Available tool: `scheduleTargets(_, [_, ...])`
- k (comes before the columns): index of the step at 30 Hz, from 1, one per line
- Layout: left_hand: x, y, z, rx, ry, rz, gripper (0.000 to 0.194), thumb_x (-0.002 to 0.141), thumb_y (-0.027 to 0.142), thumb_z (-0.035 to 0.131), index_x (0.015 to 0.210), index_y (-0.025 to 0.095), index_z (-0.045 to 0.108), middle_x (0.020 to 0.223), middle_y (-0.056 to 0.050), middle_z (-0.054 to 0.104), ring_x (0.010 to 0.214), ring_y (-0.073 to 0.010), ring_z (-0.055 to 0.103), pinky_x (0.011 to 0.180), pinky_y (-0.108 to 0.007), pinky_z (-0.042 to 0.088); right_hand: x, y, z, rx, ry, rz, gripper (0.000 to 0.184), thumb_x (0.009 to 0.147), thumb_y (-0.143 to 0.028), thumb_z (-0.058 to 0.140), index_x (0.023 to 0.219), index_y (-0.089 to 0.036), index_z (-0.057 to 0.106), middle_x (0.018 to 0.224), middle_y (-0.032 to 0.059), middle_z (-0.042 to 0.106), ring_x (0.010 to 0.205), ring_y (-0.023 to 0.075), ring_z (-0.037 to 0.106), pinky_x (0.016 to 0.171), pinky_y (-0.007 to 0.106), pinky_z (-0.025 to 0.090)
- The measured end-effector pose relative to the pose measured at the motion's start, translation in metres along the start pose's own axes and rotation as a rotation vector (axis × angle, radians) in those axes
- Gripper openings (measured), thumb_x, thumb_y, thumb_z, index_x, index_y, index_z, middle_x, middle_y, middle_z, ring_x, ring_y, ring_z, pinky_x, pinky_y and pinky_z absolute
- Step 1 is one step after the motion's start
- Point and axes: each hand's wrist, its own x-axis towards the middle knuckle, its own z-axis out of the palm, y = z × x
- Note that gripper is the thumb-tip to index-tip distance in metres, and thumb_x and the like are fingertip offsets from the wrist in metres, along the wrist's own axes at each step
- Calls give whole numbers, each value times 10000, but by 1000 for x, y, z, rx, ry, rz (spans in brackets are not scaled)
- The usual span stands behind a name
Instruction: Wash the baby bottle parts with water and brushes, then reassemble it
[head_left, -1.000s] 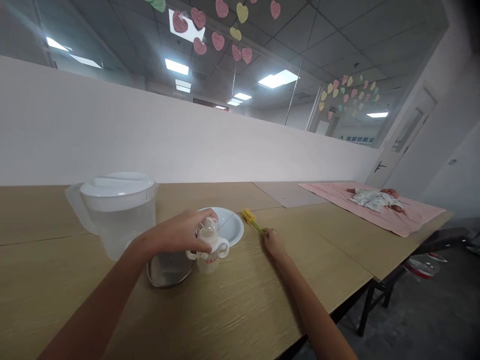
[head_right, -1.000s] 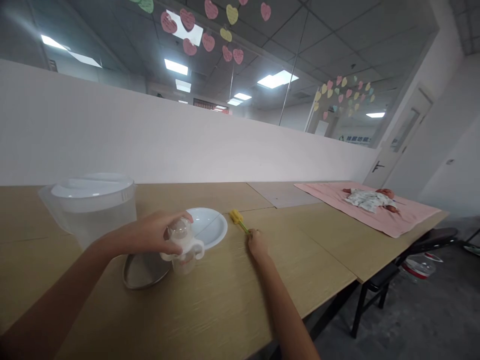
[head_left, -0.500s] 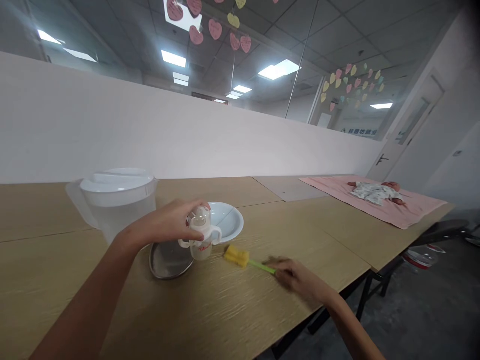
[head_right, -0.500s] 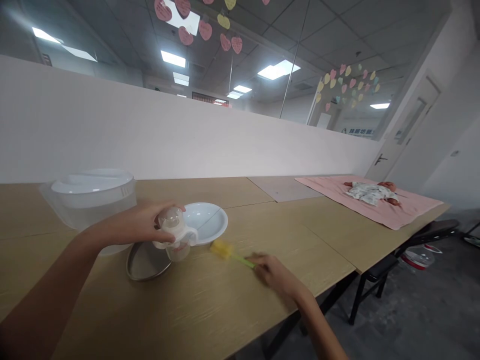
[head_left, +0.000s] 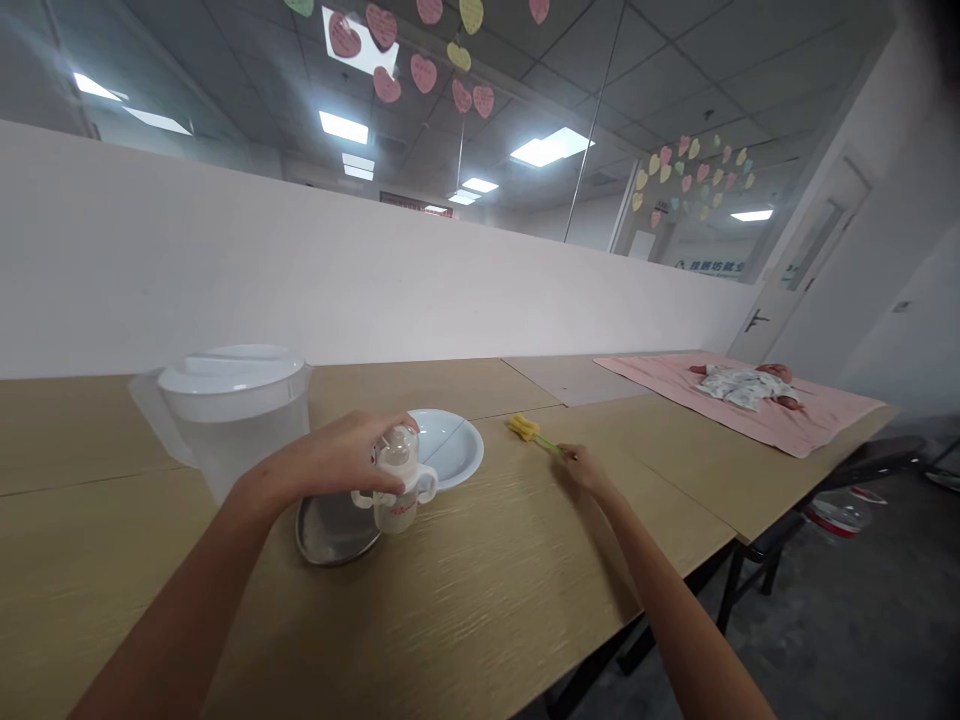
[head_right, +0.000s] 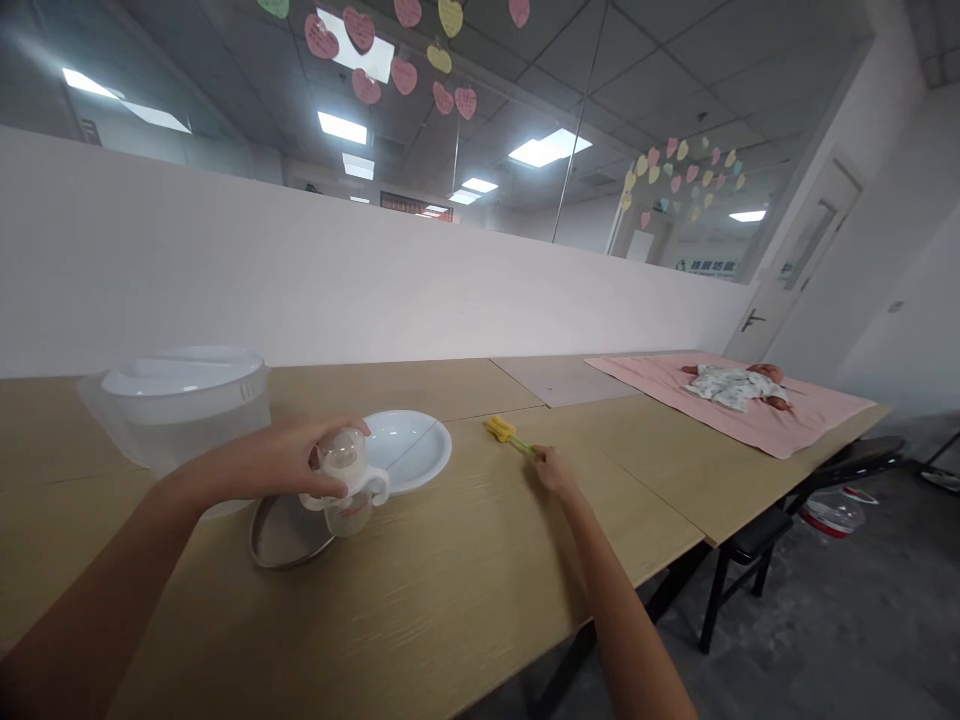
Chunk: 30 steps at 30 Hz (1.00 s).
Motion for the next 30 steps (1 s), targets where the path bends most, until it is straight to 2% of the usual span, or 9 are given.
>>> scheduleTargets(6, [3, -4, 5, 3, -26, 2, 547, 618, 410, 571, 1148, 294, 504, 986, -2, 625, 849, -212, 588, 626, -249, 398, 26, -21, 39, -111, -142, -28, 373, 741, -89, 396, 970, -150, 684, 829, 91, 678, 765, 168, 601, 678, 237, 410])
scheduleTargets(9, [3, -5, 4, -1, -32, 7, 571, 612, 411, 577, 1164, 289, 499, 1027, -10, 619, 868, -216, 586, 637, -252, 405, 31, -26, 34, -134, -203, -44, 377, 734, -82, 396, 963, -141, 689, 823, 95, 681, 764, 169, 600, 686, 242, 412])
scheduleTargets(12, [2, -4, 1, 14, -28, -5, 575, 604, 410, 589, 1159, 287, 506, 1048, -12, 620, 882, -221, 583, 664, -257, 412, 23, -21, 10, -137, -286, -71, 381, 707, -74, 407, 945, -139, 697, 803, 72, 689, 737, 171, 596, 696, 251, 420])
scheduleTargets(15, [1, -4, -1, 34, -14, -21, 558, 611, 423, 589, 1149, 296, 515, 1044, -6, 622, 888, -224, 580, 671, -261, 413, -8, -9, -17, -128, -373, -103, 394, 704, -104, 410, 980, -149, 688, 829, 55, 696, 749, 179, 598, 721, 263, 435])
scheduleTargets(19, [0, -3, -1, 19, -7, -30, 593, 610, 451, 586, 1178, 301, 504, 1060, -19, 610, 902, -233, 574, 661, -262, 416, -82, -5, -34, -60, -445, -176, 448, 755, -188, 353, 1102, -172, 636, 970, 60, 682, 847, 217, 613, 780, 307, 450])
scheduleTargets(22, [-1, -2, -3, 20, 0, -16, 603, 605, 454, 586, 1179, 287, 507, 1068, -29, 604, 916, -241, 567, 678, -267, 415, -144, -27, -29, -67, -379, -118, 455, 776, -211, 331, 1116, -164, 629, 1029, 87, 663, 919, 238, 613, 813, 330, 452])
scheduleTargets(24, [-2, -3, -5, 15, 9, -3, 604, 602, 462, 590, 1171, 276, 511, 1079, -31, 599, 928, -242, 560, 688, -266, 414, -175, -48, -24, -21, -415, -167, 468, 775, -193, 328, 1151, -178, 606, 1070, 85, 647, 969, 227, 603, 835, 318, 450])
scheduleTargets(27, [-5, -6, -8, 4, 26, 2, 616, 606, 465, 594, 1182, 271, 500, 1113, -28, 588, 943, -237, 552, 697, -257, 413, -193, -76, -21, 53, -488, -281, 468, 772, -167, 326, 1140, -218, 611, 1099, 62, 635, 1019, 200, 584, 868, 297, 441])
scheduleTargets(30, [-7, -9, -10, 10, 46, 5, 590, 622, 446, 593, 1180, 278, 499, 1108, -13, 591, 929, -221, 555, 685, -245, 408, -184, -88, -19, 5, -402, -272, 455, 767, -155, 325, 1101, -206, 630, 1028, 74, 662, 946, 201, 612, 806, 288, 459])
